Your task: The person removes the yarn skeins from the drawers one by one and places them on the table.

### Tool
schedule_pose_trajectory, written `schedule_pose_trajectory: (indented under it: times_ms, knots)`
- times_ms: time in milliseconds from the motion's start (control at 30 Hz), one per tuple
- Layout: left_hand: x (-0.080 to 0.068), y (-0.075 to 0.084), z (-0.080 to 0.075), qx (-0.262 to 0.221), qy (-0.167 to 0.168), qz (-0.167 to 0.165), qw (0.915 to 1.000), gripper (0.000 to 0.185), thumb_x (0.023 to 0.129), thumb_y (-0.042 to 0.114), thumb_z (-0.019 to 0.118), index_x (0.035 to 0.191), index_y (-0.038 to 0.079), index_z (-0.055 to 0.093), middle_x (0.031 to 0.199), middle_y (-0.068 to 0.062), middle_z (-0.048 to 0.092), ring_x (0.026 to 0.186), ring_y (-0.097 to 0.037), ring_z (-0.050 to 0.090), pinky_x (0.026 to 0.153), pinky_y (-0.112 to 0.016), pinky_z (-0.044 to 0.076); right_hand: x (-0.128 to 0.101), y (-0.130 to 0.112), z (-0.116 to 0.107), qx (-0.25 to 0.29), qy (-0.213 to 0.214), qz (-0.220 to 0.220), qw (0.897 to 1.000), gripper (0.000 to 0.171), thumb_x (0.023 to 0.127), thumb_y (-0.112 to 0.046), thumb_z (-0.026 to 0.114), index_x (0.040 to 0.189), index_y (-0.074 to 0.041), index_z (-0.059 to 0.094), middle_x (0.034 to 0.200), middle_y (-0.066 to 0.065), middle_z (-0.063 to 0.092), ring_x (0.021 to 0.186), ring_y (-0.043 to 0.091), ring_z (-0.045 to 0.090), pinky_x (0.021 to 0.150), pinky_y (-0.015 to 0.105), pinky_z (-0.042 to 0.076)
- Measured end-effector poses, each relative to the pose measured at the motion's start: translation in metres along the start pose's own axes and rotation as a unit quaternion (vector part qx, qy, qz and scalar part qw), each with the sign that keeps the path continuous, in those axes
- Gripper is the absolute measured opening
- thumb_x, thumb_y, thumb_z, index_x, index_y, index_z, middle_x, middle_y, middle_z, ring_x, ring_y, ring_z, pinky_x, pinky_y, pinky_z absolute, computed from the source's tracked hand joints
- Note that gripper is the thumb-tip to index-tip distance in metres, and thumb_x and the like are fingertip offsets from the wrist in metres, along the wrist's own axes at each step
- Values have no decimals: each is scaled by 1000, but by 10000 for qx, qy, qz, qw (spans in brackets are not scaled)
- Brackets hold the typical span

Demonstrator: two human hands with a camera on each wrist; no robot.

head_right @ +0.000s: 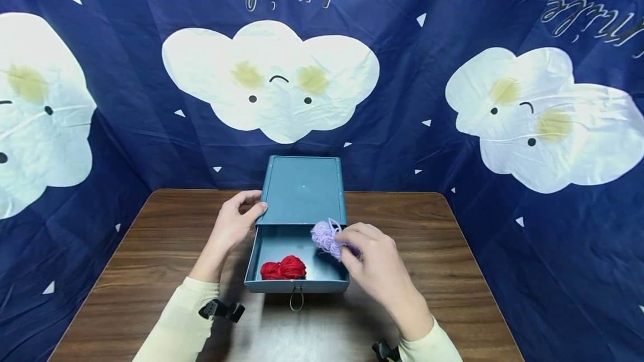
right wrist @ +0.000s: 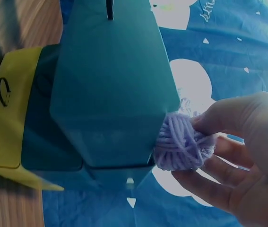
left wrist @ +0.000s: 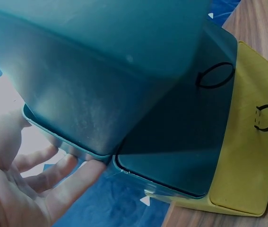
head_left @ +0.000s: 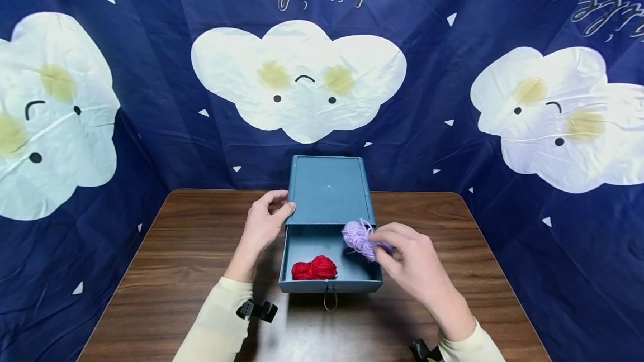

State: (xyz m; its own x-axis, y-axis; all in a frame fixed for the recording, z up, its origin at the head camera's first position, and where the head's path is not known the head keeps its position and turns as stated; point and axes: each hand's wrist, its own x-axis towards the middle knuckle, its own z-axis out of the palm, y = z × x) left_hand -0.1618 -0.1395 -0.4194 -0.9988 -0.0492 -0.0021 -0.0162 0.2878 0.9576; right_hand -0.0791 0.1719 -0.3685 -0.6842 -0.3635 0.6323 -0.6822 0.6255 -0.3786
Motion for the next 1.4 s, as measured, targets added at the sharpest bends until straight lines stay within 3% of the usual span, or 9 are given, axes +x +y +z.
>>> schedule_pose_trajectory:
  times_ms: [567, 1067, 1233, 1400]
  knots:
    - [1, 0, 1, -23, 16, 26, 10000, 45, 97, 30, 71, 137, 12, 63, 125, -15, 66, 98, -25, 67, 63, -33, 62, -21, 20, -25, -113, 445, 327, 9984, 30, 74, 11, 77, 92, -13, 79, 94, -5, 74, 81, 12, 69, 72, 10, 51]
    - [0, -2, 2, -33, 25, -17, 10000, 45, 99, 34, 69, 138, 12, 62, 126, -15, 66, 100, -27, 65, 65, -36, 63, -46, 47, -21, -345, 696, 691, 9946, 28, 71, 12, 81, 87, -11, 78, 89, -5, 74, 74, 10, 67, 69, 9, 51]
    - [1, -3, 2, -46, 18, 12, 10000, 46, 98, 34, 70, 138, 12, 62, 127, -15, 66, 101, -26, 66, 64, -36, 63, -59, 60, -20, -657, 750, 715, 9924, 32, 67, 13, 83, 86, -11, 78, 87, -6, 74, 71, 11, 66, 65, 13, 50]
    - [0, -2, 3, -27, 16, 21, 10000, 45, 99, 33, 69, 138, 12, 62, 126, -15, 66, 100, -26, 66, 65, -36, 63, -75, 75, -19, -936, 615, 1034, 9883, 29, 67, 11, 85, 84, -12, 77, 85, -5, 74, 71, 11, 66, 62, 19, 51]
